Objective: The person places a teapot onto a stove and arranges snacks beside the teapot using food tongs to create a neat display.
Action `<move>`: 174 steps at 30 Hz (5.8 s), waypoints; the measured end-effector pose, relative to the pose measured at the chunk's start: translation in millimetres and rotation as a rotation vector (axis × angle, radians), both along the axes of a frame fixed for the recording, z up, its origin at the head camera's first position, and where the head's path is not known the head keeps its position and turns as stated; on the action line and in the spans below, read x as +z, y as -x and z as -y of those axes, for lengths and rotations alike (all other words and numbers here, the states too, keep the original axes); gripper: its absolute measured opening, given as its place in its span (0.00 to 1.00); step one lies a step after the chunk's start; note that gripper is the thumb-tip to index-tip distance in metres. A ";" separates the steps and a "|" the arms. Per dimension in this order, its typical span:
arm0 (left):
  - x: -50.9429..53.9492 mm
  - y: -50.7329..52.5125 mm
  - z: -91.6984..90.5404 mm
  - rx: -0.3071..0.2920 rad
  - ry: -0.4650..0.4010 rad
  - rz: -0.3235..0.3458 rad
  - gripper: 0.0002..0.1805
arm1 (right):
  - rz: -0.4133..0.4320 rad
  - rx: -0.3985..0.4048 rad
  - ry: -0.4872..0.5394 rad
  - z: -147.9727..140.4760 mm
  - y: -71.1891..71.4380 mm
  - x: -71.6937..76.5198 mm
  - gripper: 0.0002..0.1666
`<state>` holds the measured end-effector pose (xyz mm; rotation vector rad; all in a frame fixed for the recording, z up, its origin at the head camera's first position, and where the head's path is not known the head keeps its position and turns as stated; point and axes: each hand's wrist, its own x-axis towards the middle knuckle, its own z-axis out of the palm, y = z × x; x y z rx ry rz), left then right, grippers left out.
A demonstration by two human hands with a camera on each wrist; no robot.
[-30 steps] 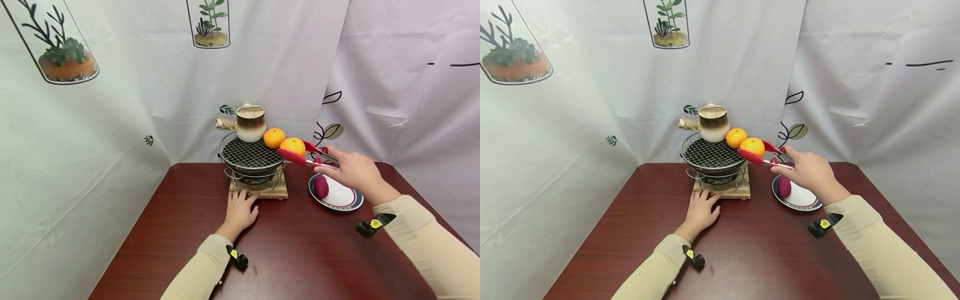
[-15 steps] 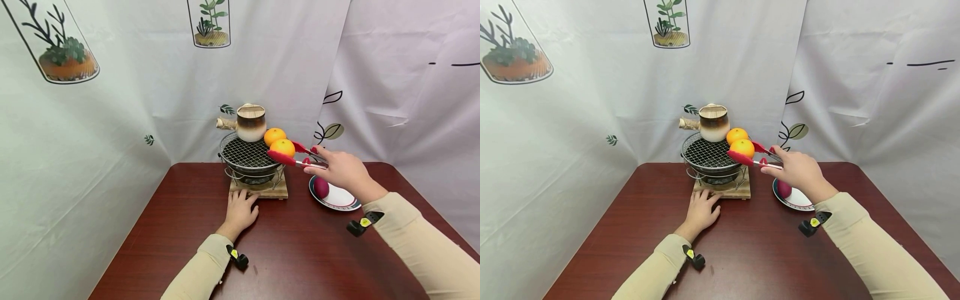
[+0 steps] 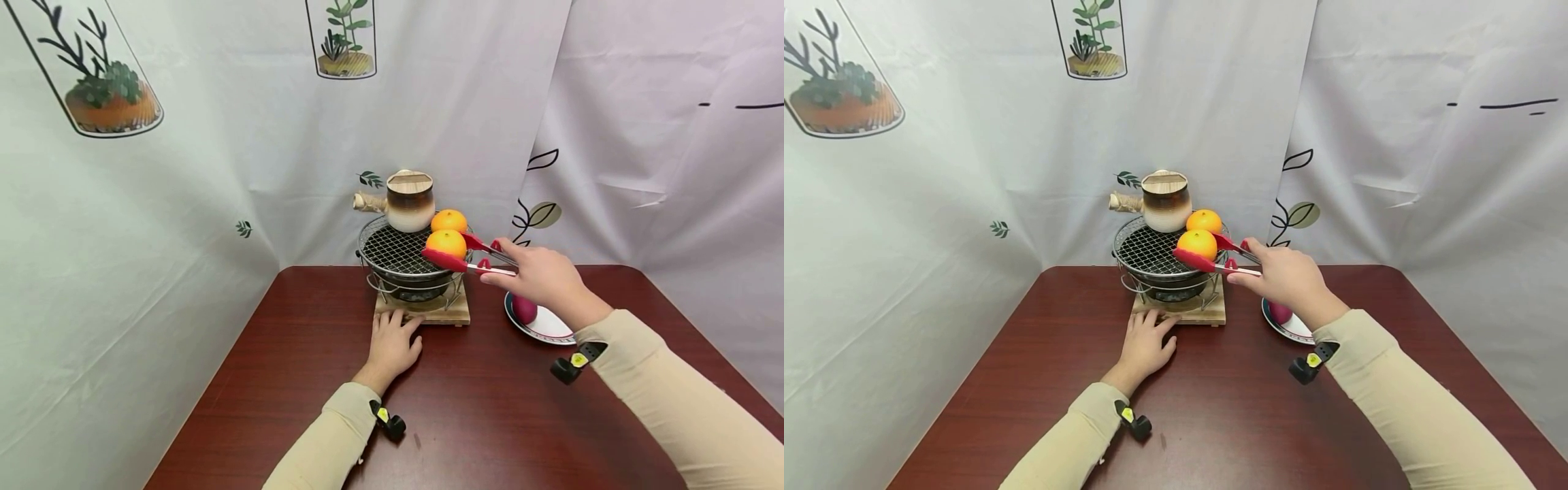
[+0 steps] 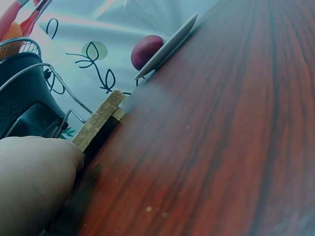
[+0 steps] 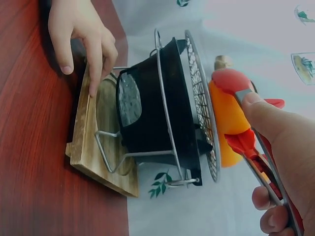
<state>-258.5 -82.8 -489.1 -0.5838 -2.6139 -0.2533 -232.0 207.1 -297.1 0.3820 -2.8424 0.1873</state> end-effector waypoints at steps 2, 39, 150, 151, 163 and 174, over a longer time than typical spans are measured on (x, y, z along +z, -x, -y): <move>0.6 -0.8 0.0 0.000 0.000 -0.005 0.23 | -0.004 0.006 -0.003 2.6 1.8 -0.6 0.55; 2.5 -2.0 -0.1 0.003 0.010 -0.019 0.23 | -0.017 0.017 0.017 18.4 14.3 -1.5 0.60; 0.5 -0.9 -0.5 -0.003 0.003 -0.005 0.23 | 0.204 -0.257 0.120 -122.1 -33.7 -121.4 0.66; 0.6 -0.9 -0.5 -0.003 0.003 -0.007 0.23 | 0.203 -0.259 0.120 -121.9 -33.6 -121.7 0.66; 2.6 -2.9 0.1 0.000 0.000 0.003 0.22 | 0.219 -0.273 0.110 -120.2 -30.7 -124.0 0.68; 1.4 -2.2 -0.1 0.001 0.004 -0.001 0.22 | 0.226 -0.271 0.105 -121.0 -27.0 -129.8 0.67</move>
